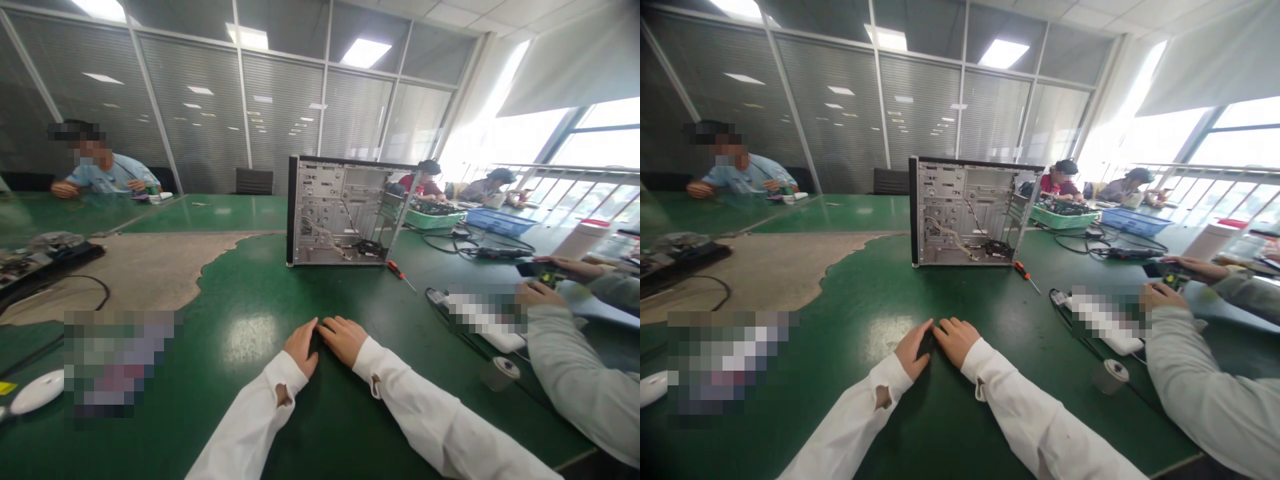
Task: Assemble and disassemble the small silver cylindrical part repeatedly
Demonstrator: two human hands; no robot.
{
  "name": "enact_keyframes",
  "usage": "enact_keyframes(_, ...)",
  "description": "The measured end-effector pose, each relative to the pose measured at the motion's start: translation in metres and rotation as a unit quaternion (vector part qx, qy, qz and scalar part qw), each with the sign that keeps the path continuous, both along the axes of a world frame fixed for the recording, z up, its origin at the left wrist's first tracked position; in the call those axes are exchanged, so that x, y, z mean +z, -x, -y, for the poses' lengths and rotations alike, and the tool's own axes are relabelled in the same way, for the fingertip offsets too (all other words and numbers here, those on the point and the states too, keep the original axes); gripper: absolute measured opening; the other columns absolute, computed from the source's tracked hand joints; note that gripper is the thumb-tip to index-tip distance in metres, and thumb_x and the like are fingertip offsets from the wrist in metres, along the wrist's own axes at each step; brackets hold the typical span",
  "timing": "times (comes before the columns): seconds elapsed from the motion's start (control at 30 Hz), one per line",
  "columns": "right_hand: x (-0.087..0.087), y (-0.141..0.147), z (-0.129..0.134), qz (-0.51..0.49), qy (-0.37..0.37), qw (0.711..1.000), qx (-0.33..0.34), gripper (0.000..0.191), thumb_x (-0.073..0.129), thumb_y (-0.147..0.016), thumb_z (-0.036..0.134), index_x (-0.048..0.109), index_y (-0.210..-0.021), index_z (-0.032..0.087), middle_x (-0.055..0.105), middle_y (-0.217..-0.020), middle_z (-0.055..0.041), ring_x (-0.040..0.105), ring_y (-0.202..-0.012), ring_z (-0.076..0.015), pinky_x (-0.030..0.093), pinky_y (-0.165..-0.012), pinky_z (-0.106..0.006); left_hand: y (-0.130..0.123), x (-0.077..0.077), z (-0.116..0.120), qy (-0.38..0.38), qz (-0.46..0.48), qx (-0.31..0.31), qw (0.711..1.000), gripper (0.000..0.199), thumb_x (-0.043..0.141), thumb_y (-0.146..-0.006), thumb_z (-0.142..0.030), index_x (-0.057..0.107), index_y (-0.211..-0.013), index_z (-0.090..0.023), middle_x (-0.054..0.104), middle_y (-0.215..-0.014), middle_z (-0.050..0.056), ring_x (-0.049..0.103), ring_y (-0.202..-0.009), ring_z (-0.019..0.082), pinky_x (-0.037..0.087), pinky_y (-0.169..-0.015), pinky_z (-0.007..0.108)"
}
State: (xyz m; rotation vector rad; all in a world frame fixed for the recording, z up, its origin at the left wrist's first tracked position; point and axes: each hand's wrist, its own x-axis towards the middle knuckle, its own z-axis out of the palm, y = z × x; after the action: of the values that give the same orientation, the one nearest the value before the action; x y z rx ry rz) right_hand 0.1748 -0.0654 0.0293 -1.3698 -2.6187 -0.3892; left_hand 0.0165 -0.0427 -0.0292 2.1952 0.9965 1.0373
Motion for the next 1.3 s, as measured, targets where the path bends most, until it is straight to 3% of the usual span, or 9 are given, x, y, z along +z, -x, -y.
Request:
enact_keyframes(0.13,-0.012,0.004,-0.008,0.014,-0.052,0.999,0.003,0.012,0.04,-0.08,0.019,0.052,-0.08,0.019,0.055,-0.078,-0.0034,0.047,-0.072,-0.0156,0.034,-0.057,-0.025,0.002,0.006,0.004,-0.03,-0.001,0.017,0.999,0.064,0.044,-0.053,-0.007,0.037,-0.116,-0.012,0.043,-0.116,0.013,0.036,-0.11,0.026,0.027,-0.093,0.043)
enact_keyframes(0.27,-0.021,-0.011,-0.012,0.0,-0.07,0.997,-0.028,0.012,0.041,-0.079,0.017,0.052,-0.072,0.018,0.054,-0.073,-0.0025,0.047,-0.071,-0.0157,0.034,-0.059,-0.025,0.005,0.012,0.004,0.004,0.013,0.027,1.0,0.059,0.043,-0.055,-0.007,0.038,-0.114,-0.014,0.046,-0.111,0.013,0.042,-0.104,0.024,0.036,-0.086,0.042)
enact_keyframes(0.47,-0.028,-0.088,-0.015,-0.056,-0.113,0.981,-0.147,0.018,0.034,-0.082,0.019,0.051,-0.076,0.016,0.054,-0.07,-0.0054,0.048,-0.071,-0.0162,0.035,-0.064,-0.025,0.004,0.012,0.005,0.029,0.065,0.05,0.996,0.054,0.043,-0.057,-0.006,0.041,-0.11,-0.015,0.049,-0.106,0.011,0.047,-0.096,0.021,0.042,-0.078,0.037)
enact_keyframes(0.6,-0.034,-0.143,-0.011,-0.096,-0.154,0.954,-0.238,0.02,0.03,-0.083,0.023,0.049,-0.079,0.015,0.054,-0.072,-0.0069,0.048,-0.072,-0.0174,0.035,-0.065,-0.027,0.002,0.016,0.008,0.052,0.095,0.059,0.992,0.052,0.045,-0.057,-0.006,0.044,-0.107,-0.019,0.051,-0.103,0.008,0.049,-0.094,0.02,0.042,-0.077,0.036)
enact_keyframes(0.73,-0.04,-0.175,-0.005,-0.123,-0.193,0.923,-0.309,0.022,0.028,-0.082,0.025,0.047,-0.083,0.014,0.053,-0.075,-0.0087,0.047,-0.073,-0.0193,0.035,-0.065,-0.029,0.002,0.018,0.008,0.055,0.106,0.064,0.991,0.049,0.045,-0.058,-0.006,0.045,-0.105,-0.018,0.053,-0.101,0.008,0.05,-0.092,0.02,0.042,-0.075,0.036)
enact_keyframes(0.93,-0.05,-0.195,0.006,-0.147,-0.219,0.899,-0.351,0.024,0.028,-0.081,0.026,0.048,-0.085,0.014,0.054,-0.074,-0.0095,0.048,-0.07,-0.0202,0.036,-0.063,-0.03,0.003,0.019,0.009,0.07,0.111,0.069,0.989,0.048,0.046,-0.058,-0.006,0.047,-0.104,-0.019,0.054,-0.1,0.007,0.051,-0.091,0.02,0.042,-0.075,0.036)
enact_keyframes(1.3,-0.051,-0.205,0.026,-0.16,-0.247,0.889,-0.35,0.029,0.027,-0.081,0.031,0.048,-0.087,0.012,0.052,-0.077,-0.0111,0.045,-0.075,-0.0223,0.037,-0.07,-0.033,0.004,0.017,0.008,0.068,0.103,0.064,0.99,0.047,0.047,-0.058,-0.005,0.047,-0.103,-0.019,0.056,-0.098,0.007,0.052,-0.089,0.019,0.042,-0.075,0.035)
